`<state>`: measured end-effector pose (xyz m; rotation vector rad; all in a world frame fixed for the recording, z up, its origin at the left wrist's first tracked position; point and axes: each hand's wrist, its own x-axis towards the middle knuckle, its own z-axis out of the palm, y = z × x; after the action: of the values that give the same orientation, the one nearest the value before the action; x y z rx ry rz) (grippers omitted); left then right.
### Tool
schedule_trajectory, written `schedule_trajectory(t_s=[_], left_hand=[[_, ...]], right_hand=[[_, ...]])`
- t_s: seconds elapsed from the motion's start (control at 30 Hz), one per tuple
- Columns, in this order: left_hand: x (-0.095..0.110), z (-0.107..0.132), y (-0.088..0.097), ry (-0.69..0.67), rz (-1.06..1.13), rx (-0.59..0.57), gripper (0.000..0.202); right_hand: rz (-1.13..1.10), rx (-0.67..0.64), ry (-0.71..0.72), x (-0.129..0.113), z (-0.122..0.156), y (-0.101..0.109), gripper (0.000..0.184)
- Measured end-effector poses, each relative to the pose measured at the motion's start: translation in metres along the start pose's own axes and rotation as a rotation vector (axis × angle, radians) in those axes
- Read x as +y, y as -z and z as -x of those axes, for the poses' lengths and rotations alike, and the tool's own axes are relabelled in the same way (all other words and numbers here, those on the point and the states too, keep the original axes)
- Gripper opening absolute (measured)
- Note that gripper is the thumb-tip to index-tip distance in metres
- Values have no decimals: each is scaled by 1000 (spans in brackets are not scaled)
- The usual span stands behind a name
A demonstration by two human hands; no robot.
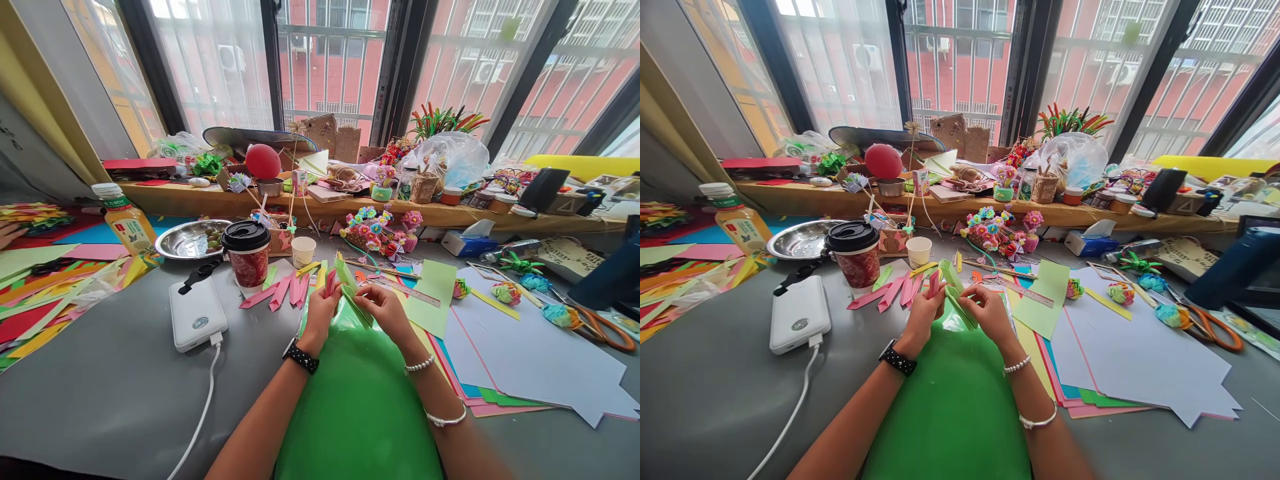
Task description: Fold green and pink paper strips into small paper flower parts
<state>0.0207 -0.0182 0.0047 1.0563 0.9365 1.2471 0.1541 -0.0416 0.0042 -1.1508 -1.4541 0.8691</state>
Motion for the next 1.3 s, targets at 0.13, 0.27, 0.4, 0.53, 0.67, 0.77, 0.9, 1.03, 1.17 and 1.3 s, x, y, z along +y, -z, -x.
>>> schedule_trajectory(t_s=[0.13, 0.27, 0.4, 0.53, 0.67, 0.77, 0.9, 1.03, 1.17, 1.3], left_hand=[[10, -3, 5, 19, 89, -69, 36], [13, -5, 9, 33, 74, -77, 45], [7, -7, 10, 36, -11, 12, 44], [3, -8, 11, 9, -45, 57, 44], [5, -9, 11, 13, -54, 101, 46], [8, -9, 12, 21, -43, 126, 43], [8, -8, 11, 41, -55, 114, 44], [3, -5, 6, 84, -126, 50, 46], [-1, -2, 1, 95, -127, 1, 43], [-2, -1, 0, 88, -119, -6, 44]], right_hand=[[79, -61, 16, -4, 1, 5, 12], [202, -114, 60, -4, 1, 5, 10], [302, -90, 139, -1, 0, 4, 10], [338, -109, 156, -1, 0, 4, 10], [333, -139, 118, -3, 0, 6, 11], [209, -151, 74, -4, 0, 9, 11], [-38, -46, 14, -2, -2, 12, 13], [-116, 25, -6, 2, -3, 7, 14], [-88, 81, 3, 4, -2, -1, 13], [-106, 76, -4, 6, -2, -3, 14]])
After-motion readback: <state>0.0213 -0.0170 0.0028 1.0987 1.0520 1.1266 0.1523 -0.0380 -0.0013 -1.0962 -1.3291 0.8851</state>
